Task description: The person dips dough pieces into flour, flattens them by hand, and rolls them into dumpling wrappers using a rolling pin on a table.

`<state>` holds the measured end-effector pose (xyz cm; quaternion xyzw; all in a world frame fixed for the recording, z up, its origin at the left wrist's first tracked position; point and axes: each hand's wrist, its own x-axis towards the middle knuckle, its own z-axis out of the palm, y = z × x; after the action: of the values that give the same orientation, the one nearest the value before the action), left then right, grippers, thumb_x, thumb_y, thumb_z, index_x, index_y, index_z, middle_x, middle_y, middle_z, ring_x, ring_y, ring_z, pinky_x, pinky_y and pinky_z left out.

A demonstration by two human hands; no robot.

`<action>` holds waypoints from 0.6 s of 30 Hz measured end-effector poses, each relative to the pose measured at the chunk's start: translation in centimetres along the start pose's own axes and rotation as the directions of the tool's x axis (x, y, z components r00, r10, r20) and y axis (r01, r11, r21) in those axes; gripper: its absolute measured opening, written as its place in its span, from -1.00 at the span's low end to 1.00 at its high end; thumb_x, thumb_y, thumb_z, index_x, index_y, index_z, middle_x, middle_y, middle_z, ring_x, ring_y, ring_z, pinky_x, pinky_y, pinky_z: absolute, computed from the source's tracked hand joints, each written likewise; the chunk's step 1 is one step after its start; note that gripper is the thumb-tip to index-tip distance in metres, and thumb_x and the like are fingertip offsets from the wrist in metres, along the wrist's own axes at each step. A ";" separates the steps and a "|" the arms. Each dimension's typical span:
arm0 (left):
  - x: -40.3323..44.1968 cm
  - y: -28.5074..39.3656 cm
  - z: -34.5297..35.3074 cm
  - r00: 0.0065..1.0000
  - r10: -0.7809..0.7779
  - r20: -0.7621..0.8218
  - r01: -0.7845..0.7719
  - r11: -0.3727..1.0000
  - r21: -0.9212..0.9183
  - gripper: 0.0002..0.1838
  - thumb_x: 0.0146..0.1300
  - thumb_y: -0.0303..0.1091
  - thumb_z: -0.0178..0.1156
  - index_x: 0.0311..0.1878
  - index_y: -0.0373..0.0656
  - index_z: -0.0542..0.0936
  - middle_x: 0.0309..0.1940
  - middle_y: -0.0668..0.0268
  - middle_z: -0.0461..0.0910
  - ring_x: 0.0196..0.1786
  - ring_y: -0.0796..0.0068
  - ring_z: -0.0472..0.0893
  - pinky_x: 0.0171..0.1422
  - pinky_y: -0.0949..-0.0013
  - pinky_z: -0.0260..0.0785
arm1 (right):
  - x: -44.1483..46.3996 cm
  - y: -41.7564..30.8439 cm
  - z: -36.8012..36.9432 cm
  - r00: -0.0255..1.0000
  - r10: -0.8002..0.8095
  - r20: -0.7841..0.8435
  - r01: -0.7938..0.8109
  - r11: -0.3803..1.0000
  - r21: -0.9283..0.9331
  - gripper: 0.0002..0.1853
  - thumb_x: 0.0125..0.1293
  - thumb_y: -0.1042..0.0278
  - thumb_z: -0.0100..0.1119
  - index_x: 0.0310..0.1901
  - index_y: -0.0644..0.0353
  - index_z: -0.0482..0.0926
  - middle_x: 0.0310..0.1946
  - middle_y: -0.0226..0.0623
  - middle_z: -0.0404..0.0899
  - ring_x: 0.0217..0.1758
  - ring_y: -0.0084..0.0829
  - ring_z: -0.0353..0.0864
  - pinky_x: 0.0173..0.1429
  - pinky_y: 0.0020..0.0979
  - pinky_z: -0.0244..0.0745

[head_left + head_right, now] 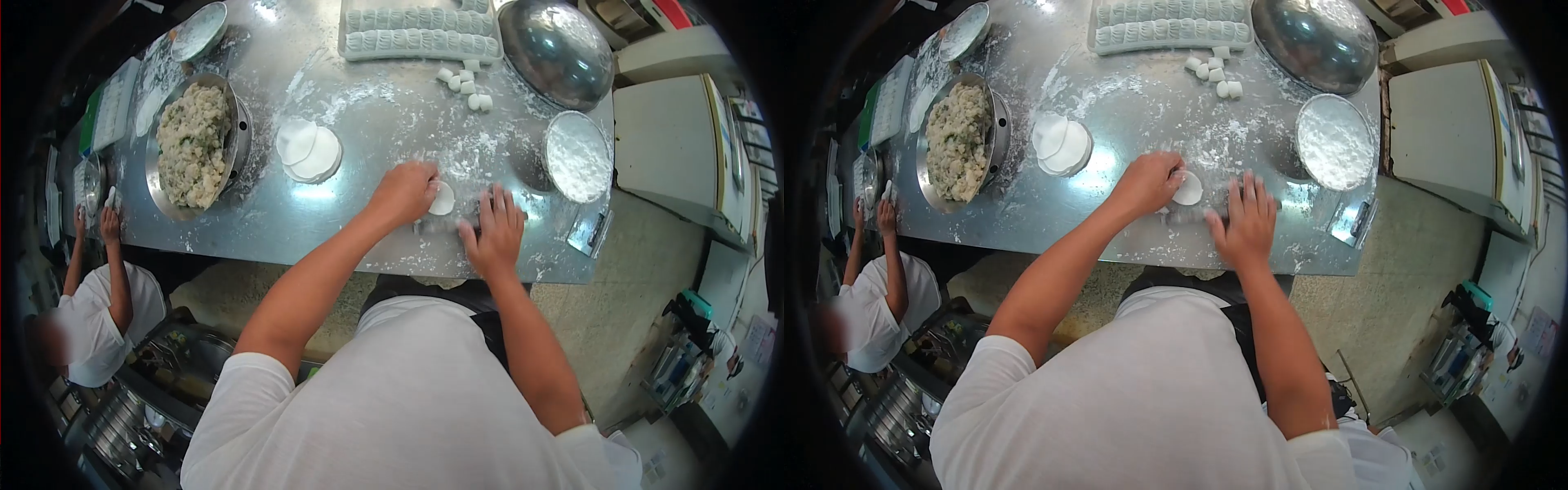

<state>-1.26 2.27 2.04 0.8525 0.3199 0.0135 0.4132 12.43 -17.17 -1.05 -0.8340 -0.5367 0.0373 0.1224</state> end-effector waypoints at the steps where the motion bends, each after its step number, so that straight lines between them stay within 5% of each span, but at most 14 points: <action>1: -0.5 0.1 -0.3 1.000 -0.009 0.001 0.009 1.000 -0.001 -0.78 0.34 -0.30 0.26 -0.10 -0.25 0.69 -0.19 -0.04 0.70 -0.05 -0.11 0.67 0.10 -0.02 0.48 | -1.9 0.1 -0.2 1.000 -0.014 -0.009 0.014 1.000 0.001 -0.20 0.37 -0.22 0.17 0.49 0.17 0.41 0.55 0.11 0.29 0.62 0.09 0.24 0.61 0.18 0.05; 4: -1.3 0.6 -0.1 0.981 -0.127 0.145 0.155 0.967 -0.203 -0.79 0.33 -0.30 0.28 -0.10 -0.23 0.69 -0.19 -0.03 0.70 -0.04 -0.11 0.67 0.11 -0.01 0.48 | 1.3 -0.2 -0.2 1.000 0.007 0.011 -0.006 1.000 -0.031 -0.17 0.35 -0.25 0.18 0.51 0.13 0.39 0.57 0.08 0.27 0.64 0.11 0.20 0.64 0.17 -0.02; 10: 1.2 0.1 0.8 0.969 0.150 -0.195 -0.158 0.987 -0.027 -0.77 0.32 -0.29 0.26 -0.10 -0.25 0.67 -0.20 -0.04 0.70 -0.04 -0.15 0.67 0.08 -0.08 0.48 | 12.3 -0.8 0.8 0.979 0.021 -0.203 -0.037 0.996 -0.075 -0.17 0.36 -0.25 0.17 0.50 0.16 0.40 0.55 0.09 0.29 0.62 0.11 0.24 0.65 0.18 -0.03; 13: 1.3 0.1 0.5 0.979 0.172 -0.114 -0.162 0.983 0.090 -0.78 0.34 -0.29 0.29 -0.10 -0.25 0.67 -0.24 0.00 0.72 -0.15 -0.06 0.70 -0.02 0.04 0.50 | 5.6 -0.4 0.9 0.991 -0.002 -0.131 -0.003 0.999 -0.040 -0.20 0.36 -0.22 0.19 0.48 0.17 0.42 0.56 0.08 0.28 0.62 0.11 0.23 0.64 0.20 -0.01; 15: 0.1 0.6 -0.2 1.000 0.000 0.007 0.001 0.996 -0.094 -0.77 0.34 -0.28 0.30 -0.10 -0.25 0.67 -0.24 0.00 0.72 -0.14 -0.07 0.70 -0.01 0.02 0.50 | -0.8 0.1 0.3 0.999 -0.033 -0.028 0.034 0.999 0.017 -0.22 0.35 -0.19 0.20 0.45 0.19 0.46 0.55 0.08 0.29 0.63 0.10 0.22 0.61 0.22 0.01; 18: -1.2 0.2 -0.1 0.990 -0.050 0.129 0.079 0.970 -0.232 -0.77 0.33 -0.28 0.29 -0.11 -0.25 0.67 -0.24 0.01 0.72 -0.13 -0.08 0.70 0.00 0.01 0.50 | -1.8 0.3 0.0 0.999 -0.042 -0.020 0.043 0.998 0.035 -0.23 0.35 -0.19 0.20 0.44 0.20 0.48 0.55 0.07 0.30 0.61 0.09 0.25 0.58 0.22 0.04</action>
<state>-2.17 1.62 2.54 0.7856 0.3176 -0.0142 0.5308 11.95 -18.87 -1.25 -0.8204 -0.5524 0.0362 0.1434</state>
